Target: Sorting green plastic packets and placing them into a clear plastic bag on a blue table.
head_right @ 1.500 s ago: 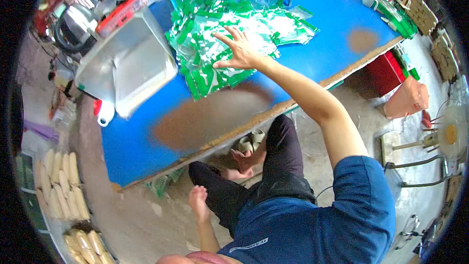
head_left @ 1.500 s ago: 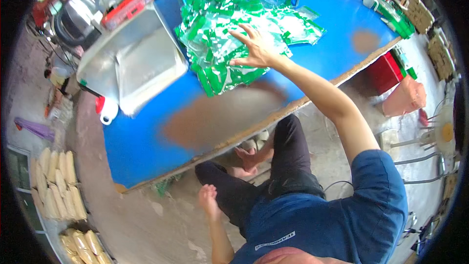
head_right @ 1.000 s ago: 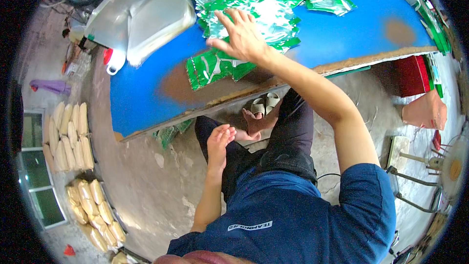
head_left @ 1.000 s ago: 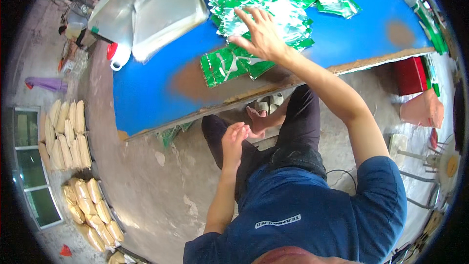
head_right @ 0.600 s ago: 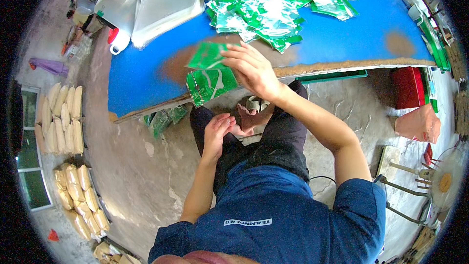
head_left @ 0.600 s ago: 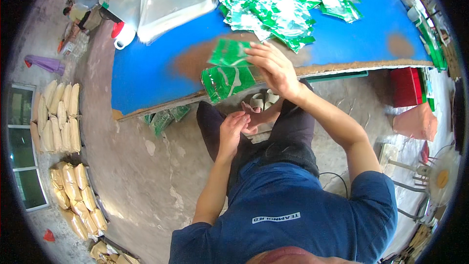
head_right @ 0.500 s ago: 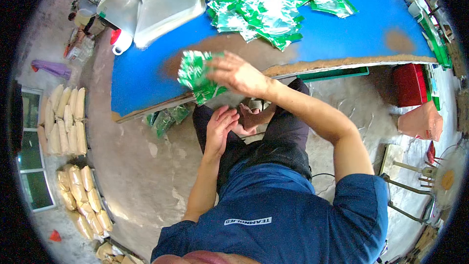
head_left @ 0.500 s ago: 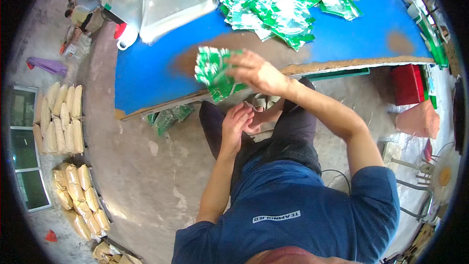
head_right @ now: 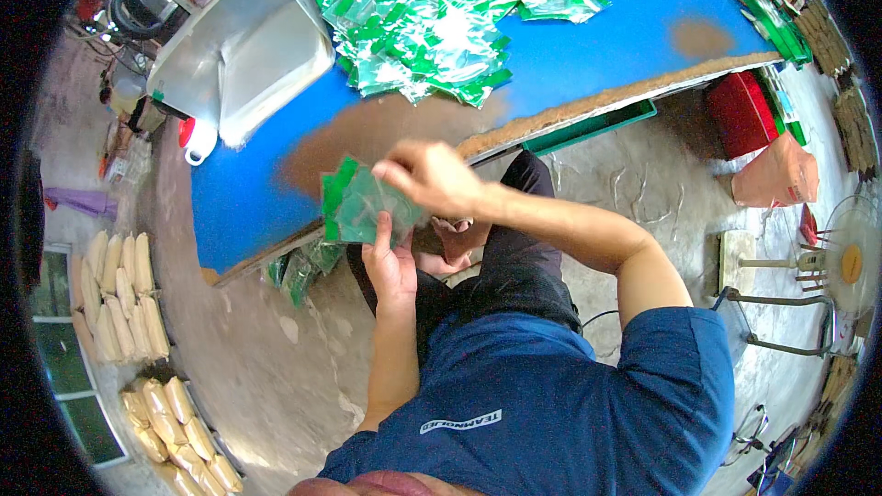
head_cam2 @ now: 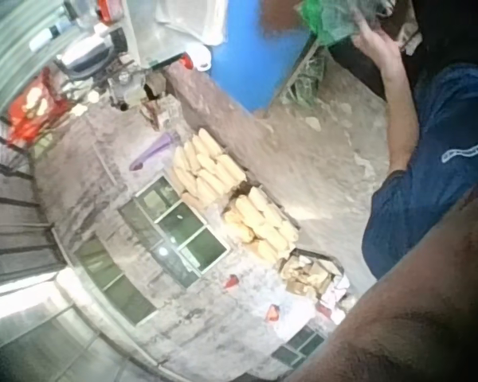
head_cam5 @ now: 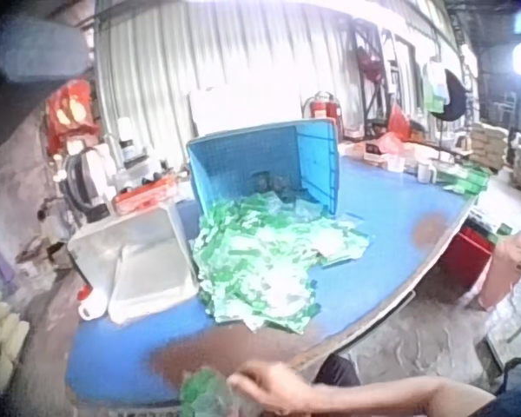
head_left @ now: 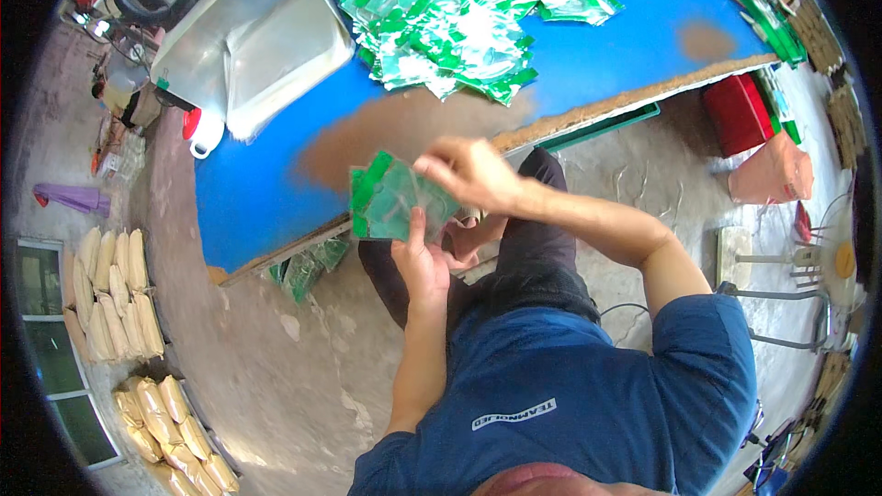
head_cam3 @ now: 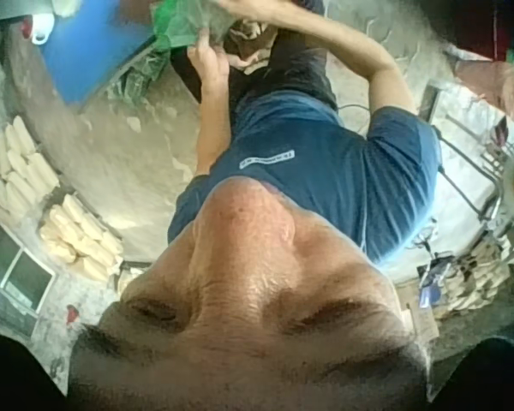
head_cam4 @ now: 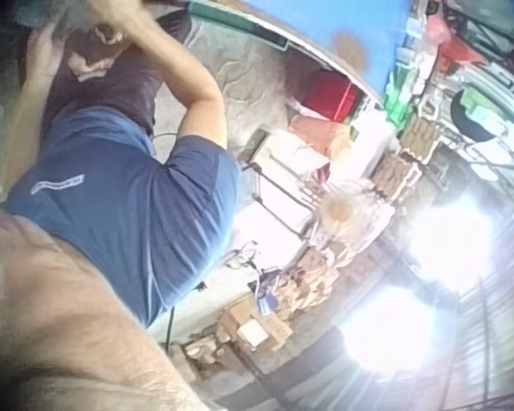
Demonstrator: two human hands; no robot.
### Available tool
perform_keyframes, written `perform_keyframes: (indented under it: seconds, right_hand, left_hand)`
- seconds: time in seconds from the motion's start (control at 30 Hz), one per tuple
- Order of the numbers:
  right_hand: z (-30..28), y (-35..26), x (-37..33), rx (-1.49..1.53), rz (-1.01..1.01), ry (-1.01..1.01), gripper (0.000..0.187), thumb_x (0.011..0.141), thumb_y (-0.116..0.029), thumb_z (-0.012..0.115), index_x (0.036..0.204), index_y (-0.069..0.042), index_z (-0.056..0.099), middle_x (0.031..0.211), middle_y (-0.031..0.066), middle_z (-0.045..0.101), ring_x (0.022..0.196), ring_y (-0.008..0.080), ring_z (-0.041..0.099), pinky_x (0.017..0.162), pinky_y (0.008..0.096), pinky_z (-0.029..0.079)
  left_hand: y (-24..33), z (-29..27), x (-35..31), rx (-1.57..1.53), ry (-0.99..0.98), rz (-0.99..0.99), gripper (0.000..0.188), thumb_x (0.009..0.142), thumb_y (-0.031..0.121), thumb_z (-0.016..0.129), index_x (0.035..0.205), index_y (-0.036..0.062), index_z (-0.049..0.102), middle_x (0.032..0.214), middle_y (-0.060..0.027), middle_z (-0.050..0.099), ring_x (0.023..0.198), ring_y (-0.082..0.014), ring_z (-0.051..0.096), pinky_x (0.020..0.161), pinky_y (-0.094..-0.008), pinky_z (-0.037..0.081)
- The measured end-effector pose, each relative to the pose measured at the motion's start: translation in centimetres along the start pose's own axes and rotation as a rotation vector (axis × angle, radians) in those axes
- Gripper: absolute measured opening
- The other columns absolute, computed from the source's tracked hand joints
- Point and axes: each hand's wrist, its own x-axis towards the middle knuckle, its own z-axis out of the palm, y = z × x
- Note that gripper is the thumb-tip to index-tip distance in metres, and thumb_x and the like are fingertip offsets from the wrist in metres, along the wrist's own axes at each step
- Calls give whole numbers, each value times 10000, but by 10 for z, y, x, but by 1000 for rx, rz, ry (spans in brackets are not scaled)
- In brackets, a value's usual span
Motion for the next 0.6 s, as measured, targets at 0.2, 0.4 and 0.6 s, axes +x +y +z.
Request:
perform_keyframes:
  seconds: [0.2, 0.4, 0.6]
  right_hand:
    - [-67, 80, 72, -874, 31, 79, 754, 911, -658, 486, 1287, -7, 555, 1144, 291, 589, 1127, 465, 540, 961, 562, 431]
    - [-6, 62, 7, -307, -565, -92, 645, 919, -584, 556, 1117, 31, 562, 1200, 277, 566, 1185, 442, 524, 1006, 489, 416]
    - [-10, 48, 40, -321, -176, -50, 503, 851, -393, 709, 1181, -41, 566, 1098, 179, 598, 1050, 359, 575, 850, 448, 482]
  left_hand:
    - [8, -21, 9, 105, -120, -24, 350, 932, 131, 674, 1263, 78, 577, 1230, -51, 634, 1086, -203, 632, 905, -372, 552]
    - [34, -49, 19, -69, -178, -229, 428, 935, 80, 646, 1337, 35, 506, 1309, -114, 594, 1168, -257, 604, 989, -411, 514]
    - [20, -35, 25, 96, -90, -131, 409, 899, 40, 678, 1287, 48, 549, 1212, -72, 626, 1100, -213, 623, 951, -404, 519]
